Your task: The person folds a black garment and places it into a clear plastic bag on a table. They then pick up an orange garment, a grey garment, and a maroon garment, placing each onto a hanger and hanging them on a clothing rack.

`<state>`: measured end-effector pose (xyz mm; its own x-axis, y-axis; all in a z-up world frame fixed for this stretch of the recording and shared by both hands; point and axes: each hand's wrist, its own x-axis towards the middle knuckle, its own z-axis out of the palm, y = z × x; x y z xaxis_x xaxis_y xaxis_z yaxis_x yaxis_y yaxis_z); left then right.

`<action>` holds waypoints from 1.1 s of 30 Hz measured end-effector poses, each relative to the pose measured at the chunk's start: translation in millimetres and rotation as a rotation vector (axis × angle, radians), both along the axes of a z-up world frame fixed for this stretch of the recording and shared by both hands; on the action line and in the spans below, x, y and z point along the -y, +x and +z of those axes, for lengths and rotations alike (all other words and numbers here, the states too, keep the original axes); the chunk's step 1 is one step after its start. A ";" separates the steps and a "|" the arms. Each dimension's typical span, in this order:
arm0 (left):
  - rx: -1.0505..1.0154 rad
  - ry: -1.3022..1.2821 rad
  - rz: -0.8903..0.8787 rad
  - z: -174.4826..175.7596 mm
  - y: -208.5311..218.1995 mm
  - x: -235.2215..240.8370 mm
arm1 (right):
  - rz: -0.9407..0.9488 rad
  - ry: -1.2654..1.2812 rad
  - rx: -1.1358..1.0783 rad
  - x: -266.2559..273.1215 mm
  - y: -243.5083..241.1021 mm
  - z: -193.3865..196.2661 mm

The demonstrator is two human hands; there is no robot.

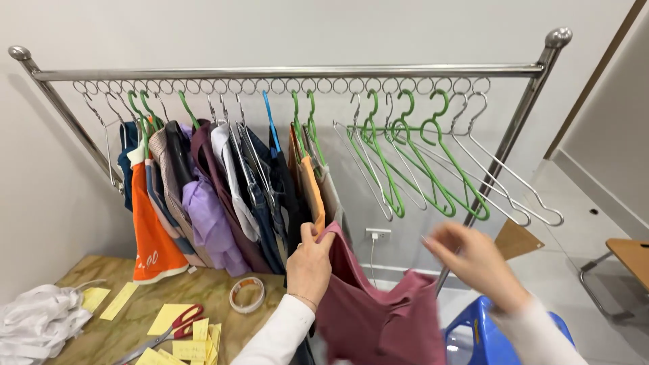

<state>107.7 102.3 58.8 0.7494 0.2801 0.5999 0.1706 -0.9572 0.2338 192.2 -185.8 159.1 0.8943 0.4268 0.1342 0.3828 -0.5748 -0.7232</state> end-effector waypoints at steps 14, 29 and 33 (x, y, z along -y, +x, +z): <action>0.152 0.511 -0.065 50.5 -1.2 -32.1 | -0.276 -0.264 0.350 -197.0 151.0 -48.1; -0.193 0.105 -0.307 10.8 27.5 5.4 | 0.011 0.385 -0.270 22.0 -1.1 -124.9; -0.385 -0.075 -0.212 -25.0 32.3 6.3 | -0.350 0.534 -0.690 119.8 -80.5 -142.6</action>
<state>140.0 95.9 33.8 0.9599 0.1279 0.2496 0.0603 -0.9632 0.2618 111.7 -305.6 16.5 0.9151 0.1538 -0.3727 -0.3603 -0.1029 -0.9271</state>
